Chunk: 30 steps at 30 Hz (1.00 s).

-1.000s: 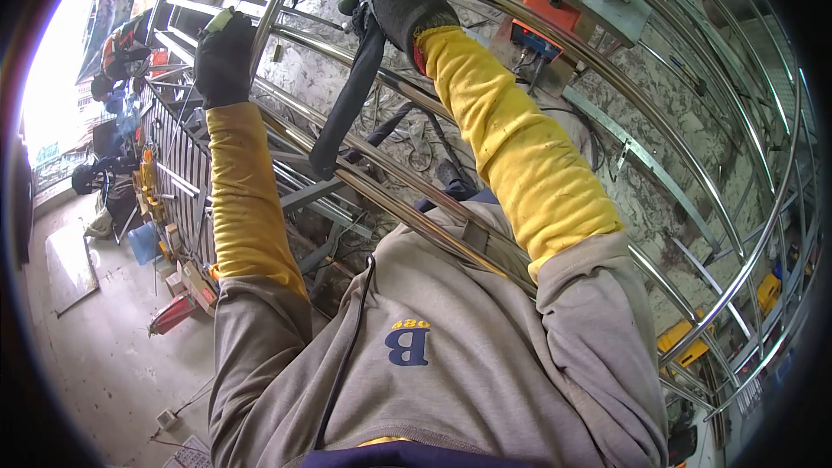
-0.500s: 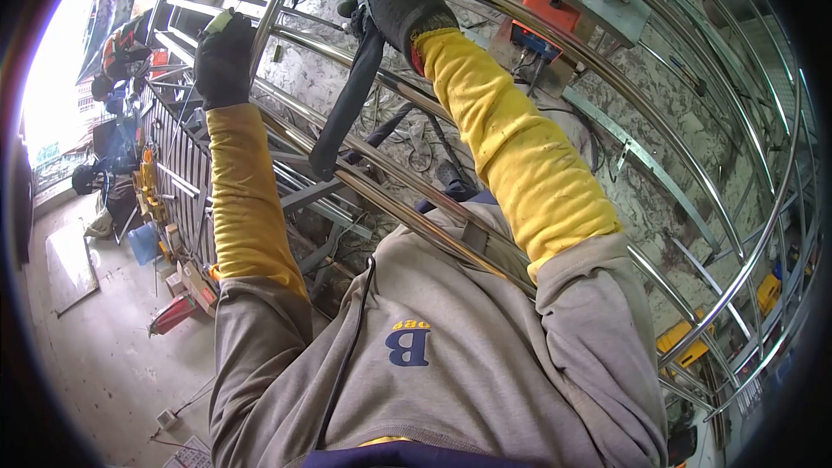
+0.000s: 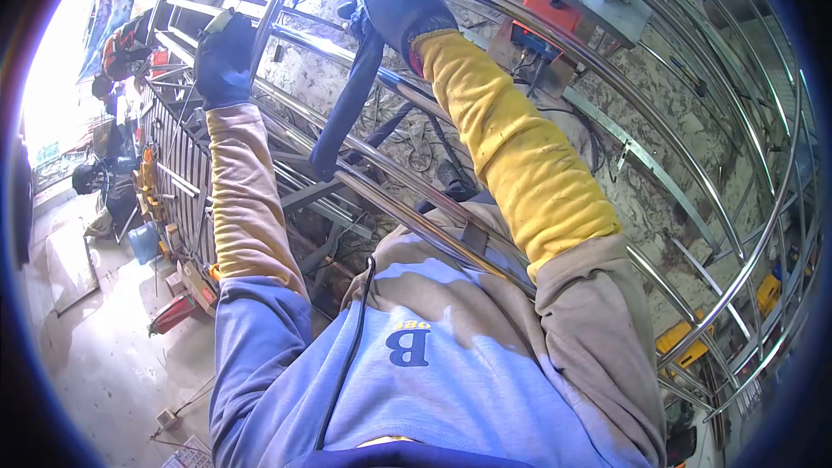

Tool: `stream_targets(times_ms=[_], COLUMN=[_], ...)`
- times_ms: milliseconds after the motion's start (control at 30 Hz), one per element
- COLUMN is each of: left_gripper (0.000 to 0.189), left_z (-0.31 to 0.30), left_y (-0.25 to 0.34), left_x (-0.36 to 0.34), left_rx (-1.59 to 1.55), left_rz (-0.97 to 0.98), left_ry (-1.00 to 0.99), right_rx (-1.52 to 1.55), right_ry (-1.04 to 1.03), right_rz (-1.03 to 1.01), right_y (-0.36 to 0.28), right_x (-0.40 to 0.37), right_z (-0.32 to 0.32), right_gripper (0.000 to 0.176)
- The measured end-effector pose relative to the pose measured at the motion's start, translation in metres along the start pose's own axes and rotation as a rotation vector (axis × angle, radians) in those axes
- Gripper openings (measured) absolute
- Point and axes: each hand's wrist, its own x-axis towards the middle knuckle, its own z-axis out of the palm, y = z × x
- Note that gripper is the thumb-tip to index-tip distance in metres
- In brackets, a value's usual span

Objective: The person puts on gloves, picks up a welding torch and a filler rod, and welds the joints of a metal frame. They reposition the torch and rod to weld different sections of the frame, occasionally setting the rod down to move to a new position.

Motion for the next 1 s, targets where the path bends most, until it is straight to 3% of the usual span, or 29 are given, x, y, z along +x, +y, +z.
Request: stream_targets(times_ms=[67, 133, 167, 233, 267, 333, 400, 467, 533, 633, 800, 833, 900, 1000], left_gripper=[0.028, 0.029, 0.028, 0.028, 0.028, 0.028, 0.025, 0.022, 0.021, 0.027, 0.043, 0.043, 0.040, 0.040], left_z=[-0.002, -0.001, 0.000, -0.006, -0.009, -0.012, -0.003, -0.001, -0.001, 0.002, -0.001, 0.000, 0.003, 0.005], left_y=[-0.020, -0.008, 0.004, 0.019, 0.025, 0.032, 0.036, 0.040, 0.038, 0.029, 0.023, 0.030, 0.045, 0.056], left_x=[-0.004, 0.000, -0.001, 0.001, 0.004, 0.007, 0.008, 0.011, 0.012, 0.012, 0.017, 0.017, 0.014, 0.017], left_rx=[0.512, 0.749, 0.035, -0.683, 0.019, 0.721, -0.272, -0.670, -0.570, -0.951, -1.184, -1.184, -0.766, -0.890], left_rz=[0.148, 0.202, -0.076, -0.344, -0.080, 0.195, -0.169, -0.296, -0.248, -0.355, -0.372, -0.371, -0.422, -0.501], left_ry=[0.038, 0.064, 0.084, 0.095, -0.054, -0.197, -0.027, 0.069, 0.074, 0.095, 0.005, 0.003, 0.105, 0.158], right_rx=[-0.051, -0.009, 0.014, 0.060, 0.076, 0.108, 0.124, 0.128, 0.138, 0.169, 0.201, 0.201, 0.178, 0.145], right_ry=[0.011, 0.014, 0.010, 0.007, 0.008, 0.017, 0.029, 0.040, 0.034, -0.027, -0.057, -0.055, -0.042, -0.006], right_rz=[-0.059, -0.010, 0.019, 0.080, 0.100, 0.135, 0.162, 0.174, 0.178, 0.177, 0.123, 0.122, 0.100, 0.107], right_y=[0.009, 0.000, -0.005, -0.016, -0.019, -0.022, -0.024, -0.025, -0.023, -0.022, -0.014, -0.014, -0.015, -0.019], right_x=[0.004, 0.000, -0.002, -0.009, -0.011, -0.012, -0.014, -0.013, -0.012, -0.011, -0.009, -0.009, -0.010, -0.012], right_z=[0.000, 0.002, 0.003, 0.002, 0.002, 0.002, 0.003, 0.003, 0.004, 0.001, -0.001, -0.001, 0.000, 0.003], right_gripper=[0.043, 0.043, 0.044, 0.044, 0.044, 0.045, 0.046, 0.047, 0.050, 0.056, 0.057, 0.057, 0.053, 0.049])
